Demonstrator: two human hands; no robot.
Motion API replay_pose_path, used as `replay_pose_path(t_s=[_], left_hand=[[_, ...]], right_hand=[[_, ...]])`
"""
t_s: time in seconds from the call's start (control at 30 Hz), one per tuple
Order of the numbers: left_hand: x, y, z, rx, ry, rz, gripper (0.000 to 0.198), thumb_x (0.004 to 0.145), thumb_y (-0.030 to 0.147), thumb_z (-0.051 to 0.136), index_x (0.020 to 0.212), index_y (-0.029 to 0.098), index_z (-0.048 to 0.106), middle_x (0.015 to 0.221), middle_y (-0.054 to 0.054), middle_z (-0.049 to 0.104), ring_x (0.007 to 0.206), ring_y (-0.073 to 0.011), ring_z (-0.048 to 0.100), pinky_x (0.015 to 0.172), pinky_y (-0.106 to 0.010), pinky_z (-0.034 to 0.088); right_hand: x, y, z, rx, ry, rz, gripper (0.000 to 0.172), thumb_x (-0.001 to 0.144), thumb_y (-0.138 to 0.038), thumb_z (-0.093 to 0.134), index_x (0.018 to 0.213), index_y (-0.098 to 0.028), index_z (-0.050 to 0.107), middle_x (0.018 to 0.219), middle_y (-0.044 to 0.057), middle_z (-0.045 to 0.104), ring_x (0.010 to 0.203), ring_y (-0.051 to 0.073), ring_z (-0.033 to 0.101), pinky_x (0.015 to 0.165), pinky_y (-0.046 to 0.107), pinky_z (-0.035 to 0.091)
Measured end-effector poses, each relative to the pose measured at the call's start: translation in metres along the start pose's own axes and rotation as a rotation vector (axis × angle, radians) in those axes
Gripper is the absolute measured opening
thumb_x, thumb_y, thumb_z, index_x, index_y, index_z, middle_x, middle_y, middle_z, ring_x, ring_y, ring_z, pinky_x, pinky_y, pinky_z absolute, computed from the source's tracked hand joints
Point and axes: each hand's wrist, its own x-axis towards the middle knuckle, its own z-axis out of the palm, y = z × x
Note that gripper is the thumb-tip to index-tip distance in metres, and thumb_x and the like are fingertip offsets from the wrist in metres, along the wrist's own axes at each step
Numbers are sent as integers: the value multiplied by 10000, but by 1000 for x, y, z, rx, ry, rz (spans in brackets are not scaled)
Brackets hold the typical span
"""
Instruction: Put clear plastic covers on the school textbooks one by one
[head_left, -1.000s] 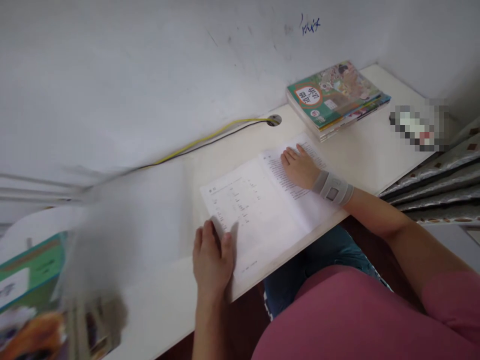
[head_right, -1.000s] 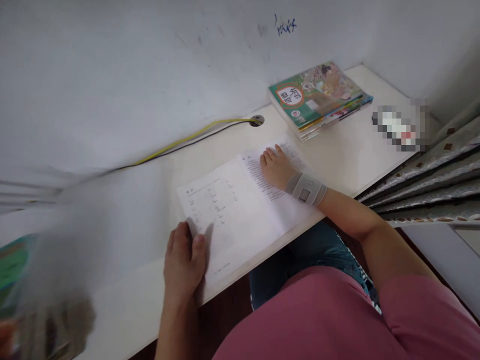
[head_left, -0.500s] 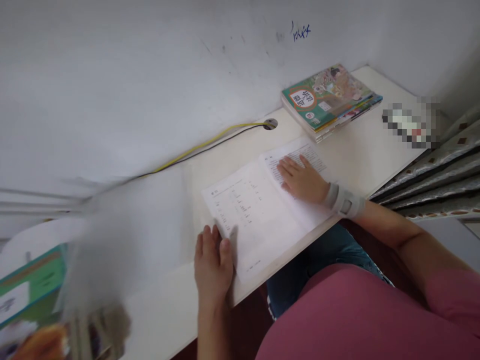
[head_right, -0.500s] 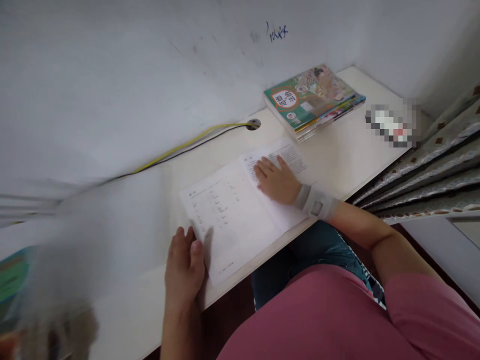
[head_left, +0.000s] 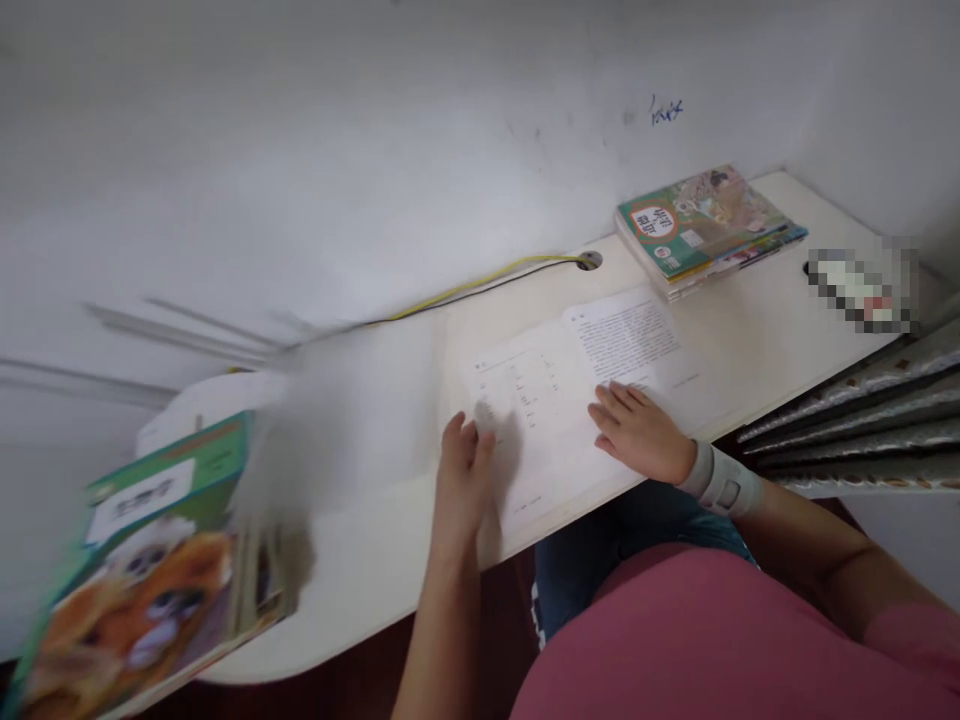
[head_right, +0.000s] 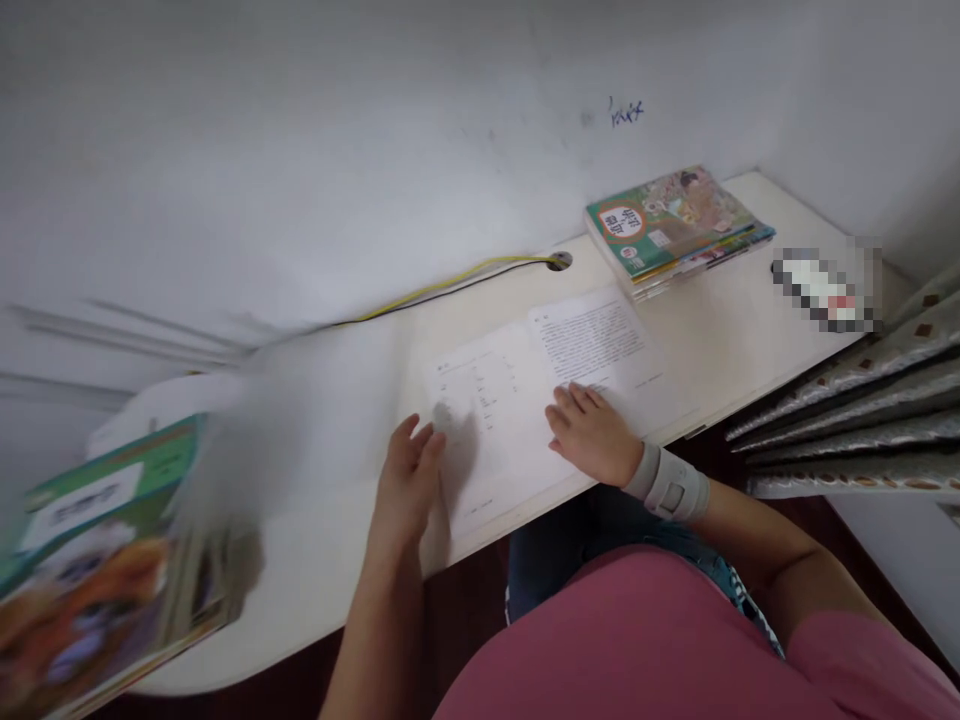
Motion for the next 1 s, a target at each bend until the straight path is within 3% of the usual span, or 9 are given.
replay_pose_path(t_s=[0.17, 0.3, 0.37, 0.47, 0.57, 0.63, 0.7, 0.83, 1.0], left_hand=[[7, 33, -3, -349, 55, -176, 579, 819, 384, 597, 1356, 210, 469, 1361, -148, 562, 1188, -261, 590, 1032, -436, 462], [7, 82, -11, -511, -179, -119, 526, 837, 498, 542, 1277, 212, 569, 1299, -140, 611, 1119, -293, 624, 933, -469, 527], [2, 112, 1, -521, -314, -9, 527, 872, 560, 466, 1245, 214, 602, 1293, -132, 618, 1166, -289, 597, 946, -461, 516], [-7, 149, 37, -513, -504, 111, 586, 876, 602, 463, 1303, 211, 553, 1314, -128, 606, 1210, -280, 570, 974, -458, 484], [-15, 164, 65, -471, -597, 225, 636, 852, 628, 505, 1326, 204, 531, 1295, -134, 617, 1216, -279, 566, 987, -445, 463], [-16, 156, 66, -359, -487, 345, 596, 847, 611, 531, 1282, 207, 570, 1270, -121, 634, 1235, -271, 549, 1023, -431, 431], [-12, 135, 56, -175, -255, 432, 517, 857, 573, 540, 1204, 199, 623, 1258, -104, 642, 1252, -262, 531, 1071, -420, 386], [-1, 71, 29, 66, 237, 349, 473, 884, 513, 515, 1202, 178, 618, 1325, -117, 593, 1289, -252, 490, 1122, -410, 332], [-3, 14, 20, 65, 165, 106, 590, 927, 548, 405, 1384, 182, 476, 1449, -147, 479, 1339, -258, 447, 1121, -408, 345]], right_hand=[[-2, 5, 4, 63, 33, 2, 394, 906, -268, 555, 1256, -89, 569, 1397, 231, 504, 1336, 326, 435, 1071, 503, 394], [2, 20, 2, 330, 56, -19, 459, 926, -421, 505, 1262, -117, 577, 1369, 206, 544, 1322, 306, 465, 1081, 513, 397], [6, 32, -5, 636, 78, 17, 569, 945, -549, 381, 1314, -143, 534, 1351, 184, 569, 1278, 272, 520, 1053, 499, 434], [11, 56, -25, 1168, 117, 185, 724, 945, -637, 116, 1388, -161, 436, 1289, 165, 621, 1148, 235, 626, 937, 466, 524], [7, 85, -47, 1459, 159, 345, 707, 925, -666, 148, 1374, -196, 427, 1173, 128, 690, 1023, 236, 684, 854, 462, 555], [-1, 105, -55, 1512, 193, 427, 611, 887, -634, 385, 1320, -213, 475, 1119, 100, 713, 985, 236, 692, 851, 450, 552], [-10, 125, -52, 1509, 188, 520, 592, 771, -493, 634, 1275, -210, 508, 1063, 78, 730, 932, 233, 698, 844, 437, 550], [-20, 150, -29, 1393, 167, 661, 744, 600, -256, 720, 1299, -193, 475, 979, 60, 743, 813, 227, 700, 770, 448, 560], [-22, 157, -12, 1197, 232, 602, 699, 627, -216, 652, 1308, -200, 494, 1006, 75, 736, 841, 226, 695, 800, 470, 558]])
